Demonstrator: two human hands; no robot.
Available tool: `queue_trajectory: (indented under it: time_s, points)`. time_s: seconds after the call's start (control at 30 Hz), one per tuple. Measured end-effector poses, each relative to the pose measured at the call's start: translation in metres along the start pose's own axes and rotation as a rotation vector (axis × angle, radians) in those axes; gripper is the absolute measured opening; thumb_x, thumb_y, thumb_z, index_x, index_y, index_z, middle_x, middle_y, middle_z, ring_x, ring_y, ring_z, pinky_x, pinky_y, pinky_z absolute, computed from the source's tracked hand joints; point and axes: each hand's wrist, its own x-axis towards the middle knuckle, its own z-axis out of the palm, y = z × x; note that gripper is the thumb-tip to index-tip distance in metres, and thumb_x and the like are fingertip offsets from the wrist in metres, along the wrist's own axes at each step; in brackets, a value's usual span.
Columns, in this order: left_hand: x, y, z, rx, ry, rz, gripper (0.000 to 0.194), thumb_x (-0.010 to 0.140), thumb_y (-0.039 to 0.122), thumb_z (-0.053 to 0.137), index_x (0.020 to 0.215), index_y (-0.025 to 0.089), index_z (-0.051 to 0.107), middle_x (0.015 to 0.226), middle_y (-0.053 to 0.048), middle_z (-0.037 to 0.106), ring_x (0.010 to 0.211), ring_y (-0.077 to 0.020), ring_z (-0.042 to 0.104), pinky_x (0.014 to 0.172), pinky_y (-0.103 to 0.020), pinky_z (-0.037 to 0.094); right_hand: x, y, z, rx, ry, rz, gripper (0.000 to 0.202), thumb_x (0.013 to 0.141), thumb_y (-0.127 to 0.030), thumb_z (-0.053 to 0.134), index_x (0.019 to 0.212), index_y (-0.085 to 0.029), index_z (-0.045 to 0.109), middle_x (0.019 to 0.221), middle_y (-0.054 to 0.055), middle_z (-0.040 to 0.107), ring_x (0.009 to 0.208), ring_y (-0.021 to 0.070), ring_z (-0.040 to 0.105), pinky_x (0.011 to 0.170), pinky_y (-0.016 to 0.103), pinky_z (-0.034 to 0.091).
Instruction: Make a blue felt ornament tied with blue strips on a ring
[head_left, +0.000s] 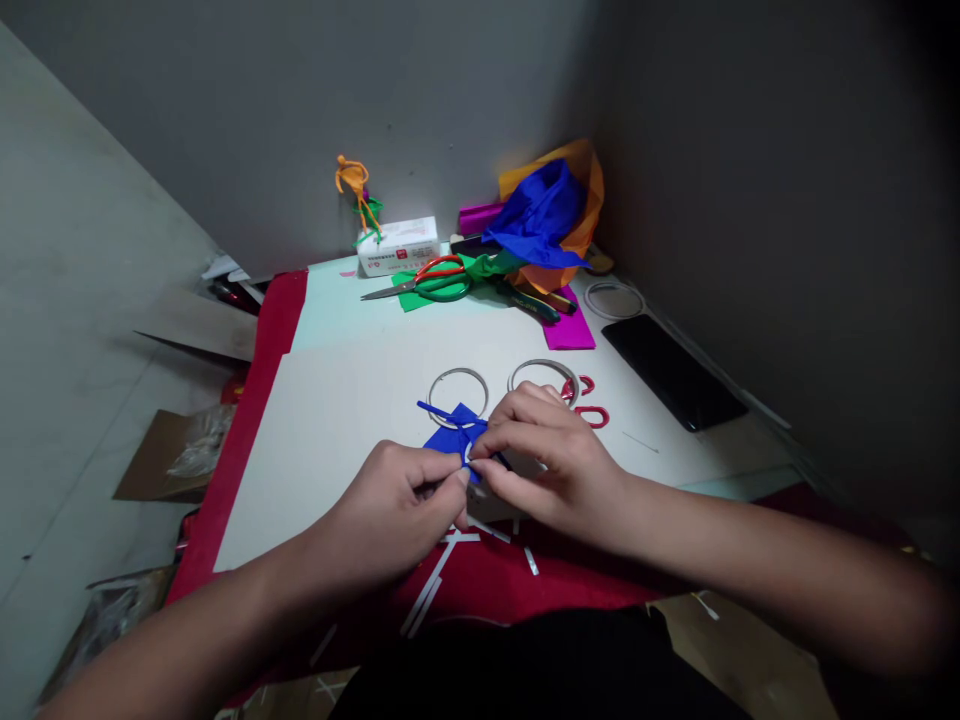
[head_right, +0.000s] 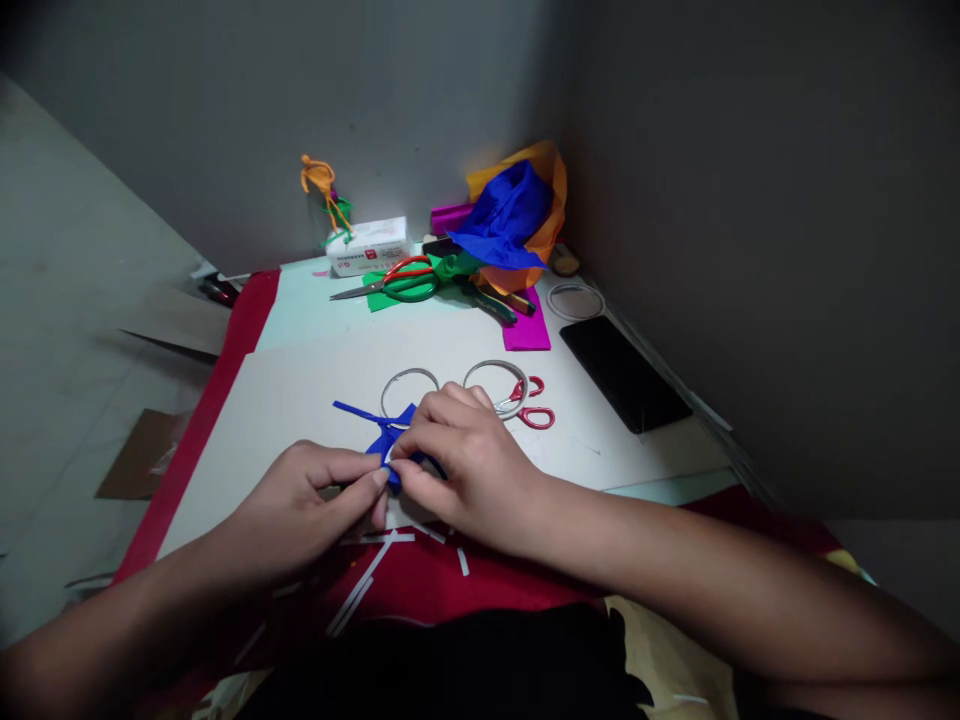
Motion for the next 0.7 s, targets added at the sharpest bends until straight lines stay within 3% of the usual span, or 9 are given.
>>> queue_trajectory:
  time_s: [0.23, 0.7]
  points:
    - [-0.0018, 0.0042, -0.0012, 0.016, -0.005, 0.005, 0.037, 0.089, 0.027, 0.042, 0.059, 0.014, 0.059, 0.057, 0.001, 0.056, 0.056, -0.0103, 0.047, 0.056, -0.022, 0.035, 0.0016, -0.0013, 0.0008, 0.101, 0.03, 0.051, 0.007, 0.076, -0.011, 0.059, 0.075, -0.018, 0.062, 0.073, 0.001, 0.058, 0.073, 0.0154, 0.05, 0.071, 0.034, 0.036]
    - [-0.0002, -0.0003, 0.0018, 0.151, 0.028, 0.084, 0.032, 0.086, 0.02, 0.042, 0.057, 0.014, 0.055, 0.054, 0.003, 0.049, 0.052, -0.0086, 0.04, 0.053, -0.021, 0.032, 0.0014, -0.0011, 0.0022, 0.093, 0.041, 0.046, 0.003, 0.078, -0.018, 0.062, 0.075, -0.017, 0.063, 0.074, 0.002, 0.058, 0.075, 0.0158, 0.051, 0.072, 0.034, 0.036]
